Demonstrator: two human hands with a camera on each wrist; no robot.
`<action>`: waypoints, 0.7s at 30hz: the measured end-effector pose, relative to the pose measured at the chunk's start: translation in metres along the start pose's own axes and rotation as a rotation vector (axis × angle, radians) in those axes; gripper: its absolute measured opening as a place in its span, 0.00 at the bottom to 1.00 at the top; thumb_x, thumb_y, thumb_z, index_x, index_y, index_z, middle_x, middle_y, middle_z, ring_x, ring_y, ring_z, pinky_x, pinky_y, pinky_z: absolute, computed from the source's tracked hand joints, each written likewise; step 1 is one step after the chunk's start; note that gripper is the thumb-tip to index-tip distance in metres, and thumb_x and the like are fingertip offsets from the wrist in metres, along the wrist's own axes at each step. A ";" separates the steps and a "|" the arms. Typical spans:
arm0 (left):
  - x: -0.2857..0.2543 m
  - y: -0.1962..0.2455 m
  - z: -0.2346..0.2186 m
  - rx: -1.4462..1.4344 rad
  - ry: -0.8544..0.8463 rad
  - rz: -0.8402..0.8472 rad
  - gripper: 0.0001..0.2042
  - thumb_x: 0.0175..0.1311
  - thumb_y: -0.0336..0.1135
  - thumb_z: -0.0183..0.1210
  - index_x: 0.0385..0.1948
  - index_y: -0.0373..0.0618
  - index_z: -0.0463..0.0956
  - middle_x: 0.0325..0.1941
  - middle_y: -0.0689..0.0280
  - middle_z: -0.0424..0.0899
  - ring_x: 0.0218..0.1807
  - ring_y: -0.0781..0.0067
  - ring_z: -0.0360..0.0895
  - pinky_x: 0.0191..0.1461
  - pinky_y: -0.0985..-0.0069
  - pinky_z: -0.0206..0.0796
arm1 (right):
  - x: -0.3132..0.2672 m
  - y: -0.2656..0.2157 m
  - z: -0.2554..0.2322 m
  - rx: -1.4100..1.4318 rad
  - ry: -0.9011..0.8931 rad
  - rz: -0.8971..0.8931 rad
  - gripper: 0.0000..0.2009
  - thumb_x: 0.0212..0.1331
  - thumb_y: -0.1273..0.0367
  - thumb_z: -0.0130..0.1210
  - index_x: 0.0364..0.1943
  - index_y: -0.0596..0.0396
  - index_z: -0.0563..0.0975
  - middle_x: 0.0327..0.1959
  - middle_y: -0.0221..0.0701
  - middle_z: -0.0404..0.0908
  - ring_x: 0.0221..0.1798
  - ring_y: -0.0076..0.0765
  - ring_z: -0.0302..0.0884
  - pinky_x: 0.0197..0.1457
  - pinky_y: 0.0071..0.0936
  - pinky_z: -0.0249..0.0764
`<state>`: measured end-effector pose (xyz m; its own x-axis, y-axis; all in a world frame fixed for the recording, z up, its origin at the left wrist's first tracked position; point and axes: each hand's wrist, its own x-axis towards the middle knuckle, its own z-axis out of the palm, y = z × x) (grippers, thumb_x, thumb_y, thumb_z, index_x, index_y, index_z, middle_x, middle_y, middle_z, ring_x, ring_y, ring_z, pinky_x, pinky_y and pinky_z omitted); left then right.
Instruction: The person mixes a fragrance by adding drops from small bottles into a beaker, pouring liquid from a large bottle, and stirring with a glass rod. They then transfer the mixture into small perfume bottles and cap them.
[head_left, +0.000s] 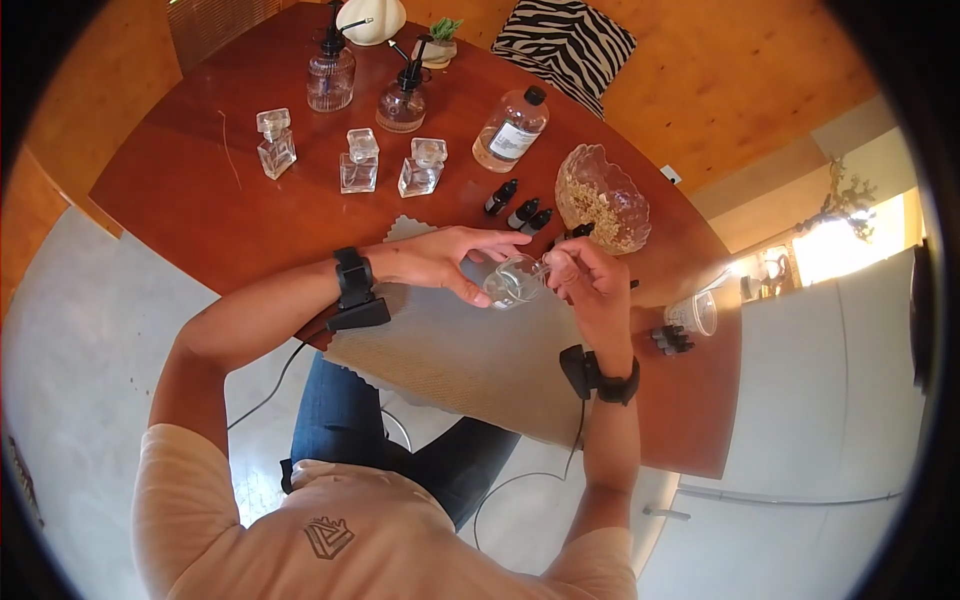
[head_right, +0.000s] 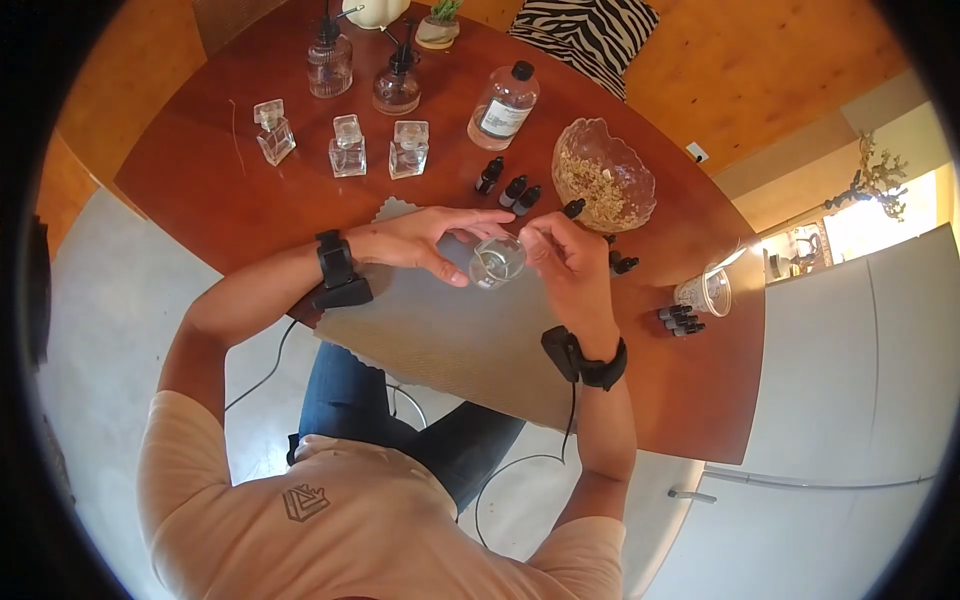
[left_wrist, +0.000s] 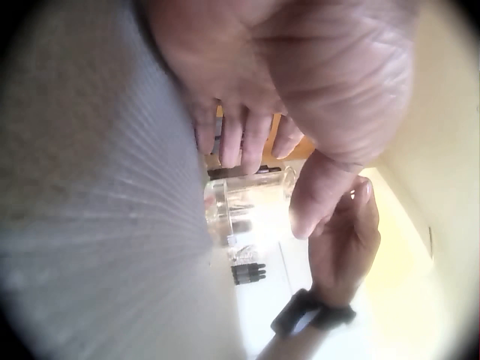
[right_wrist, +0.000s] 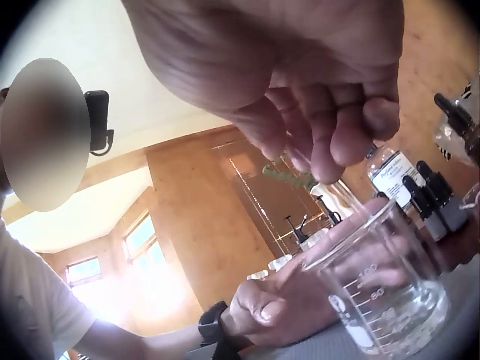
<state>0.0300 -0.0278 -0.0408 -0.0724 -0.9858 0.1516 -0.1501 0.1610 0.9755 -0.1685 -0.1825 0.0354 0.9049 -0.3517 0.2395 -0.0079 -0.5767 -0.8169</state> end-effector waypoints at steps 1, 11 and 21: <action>0.001 -0.002 0.002 -0.009 -0.004 -0.019 0.48 0.55 0.41 0.74 0.78 0.49 0.55 0.71 0.55 0.73 0.73 0.60 0.67 0.76 0.62 0.57 | -0.001 0.000 0.000 0.036 0.027 0.016 0.10 0.72 0.67 0.57 0.38 0.62 0.80 0.23 0.26 0.78 0.26 0.16 0.71 0.31 0.18 0.68; 0.014 -0.020 0.009 0.222 0.018 0.056 0.38 0.61 0.51 0.71 0.71 0.45 0.67 0.63 0.56 0.81 0.68 0.58 0.74 0.72 0.60 0.62 | -0.005 0.011 0.005 0.071 -0.054 -0.111 0.09 0.73 0.71 0.52 0.38 0.62 0.80 0.28 0.29 0.79 0.31 0.21 0.74 0.36 0.21 0.71; 0.015 -0.004 0.011 0.087 -0.008 -0.037 0.33 0.61 0.42 0.72 0.67 0.42 0.72 0.63 0.61 0.80 0.67 0.68 0.73 0.71 0.68 0.61 | -0.007 0.027 -0.004 0.072 0.081 -0.215 0.06 0.69 0.74 0.51 0.37 0.61 0.80 0.26 0.32 0.78 0.30 0.23 0.73 0.35 0.24 0.70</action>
<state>0.0188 -0.0429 -0.0440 -0.0734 -0.9908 0.1139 -0.2379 0.1283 0.9628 -0.1772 -0.1982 0.0140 0.8455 -0.2861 0.4509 0.2142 -0.5918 -0.7771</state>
